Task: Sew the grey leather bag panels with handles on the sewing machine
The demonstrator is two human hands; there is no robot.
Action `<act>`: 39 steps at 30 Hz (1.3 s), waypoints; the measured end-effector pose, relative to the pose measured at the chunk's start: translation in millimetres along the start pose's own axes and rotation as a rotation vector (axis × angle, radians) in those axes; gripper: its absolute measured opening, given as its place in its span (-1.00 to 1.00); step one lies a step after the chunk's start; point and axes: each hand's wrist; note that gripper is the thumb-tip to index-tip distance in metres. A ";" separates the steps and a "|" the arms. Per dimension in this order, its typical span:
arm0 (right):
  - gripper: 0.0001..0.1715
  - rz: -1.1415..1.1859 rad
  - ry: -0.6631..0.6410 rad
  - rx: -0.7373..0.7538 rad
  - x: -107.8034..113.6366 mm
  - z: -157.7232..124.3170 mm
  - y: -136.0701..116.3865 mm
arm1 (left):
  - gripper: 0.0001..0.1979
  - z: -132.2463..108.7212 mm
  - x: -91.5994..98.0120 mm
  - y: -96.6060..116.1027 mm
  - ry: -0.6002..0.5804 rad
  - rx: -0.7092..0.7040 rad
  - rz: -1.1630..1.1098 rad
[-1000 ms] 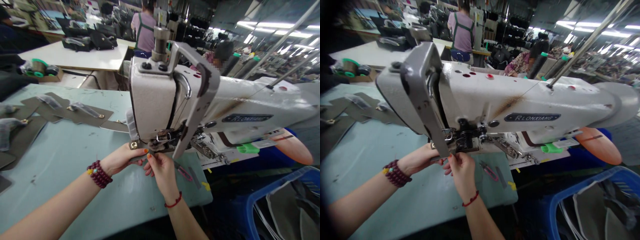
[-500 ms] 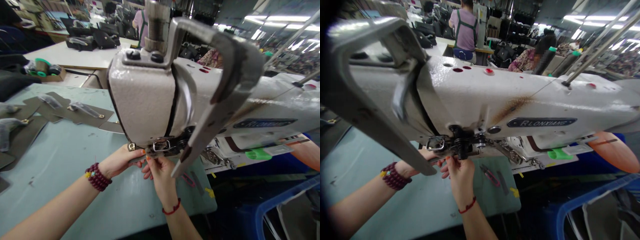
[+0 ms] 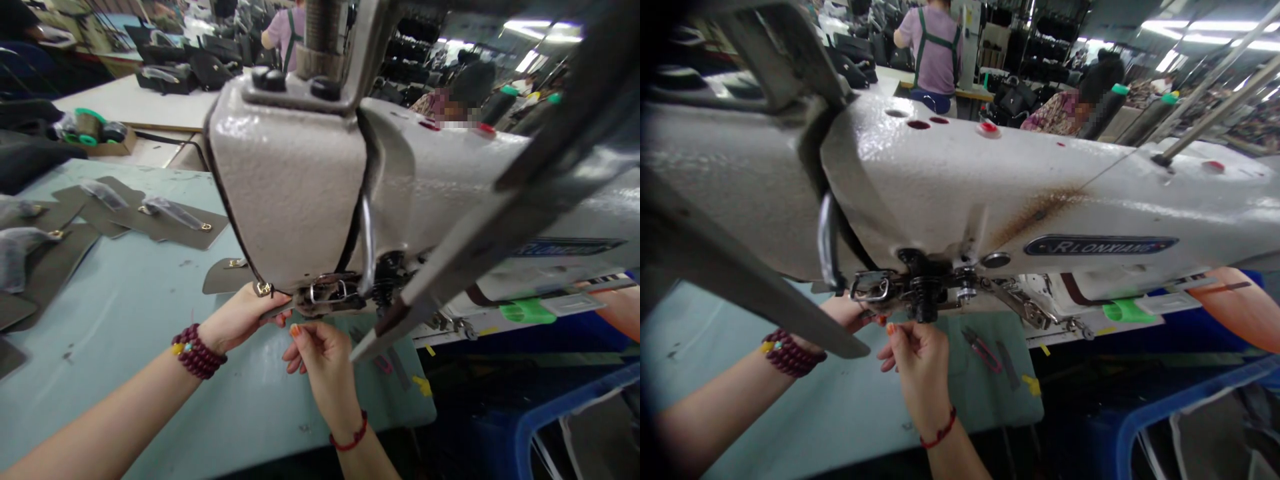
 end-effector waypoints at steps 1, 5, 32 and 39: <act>-0.66 0.009 -0.002 -0.003 0.1 -0.7 -0.3 | -0.81 -0.3 0.2 -1.4 -0.001 0.010 0.001; -0.65 0.024 -0.010 -0.019 0.9 -4.2 -2.2 | -0.77 -2.1 2.2 -10.7 0.010 0.022 -0.027; -0.66 0.098 -0.090 -0.003 18.9 -18.1 -0.8 | -0.54 -48.1 -93.7 -54.6 0.588 0.006 -0.362; -0.65 -0.095 -0.048 0.080 35.9 -22.8 -8.4 | -0.61 -44.7 -112.7 -68.8 0.708 -0.099 -0.415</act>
Point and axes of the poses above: each hand's wrist, its own z-axis towards the middle knuckle, its own x-axis out of the back of the hand, y = z × x, and after that the axes turned 3 degrees about -x, right-handed
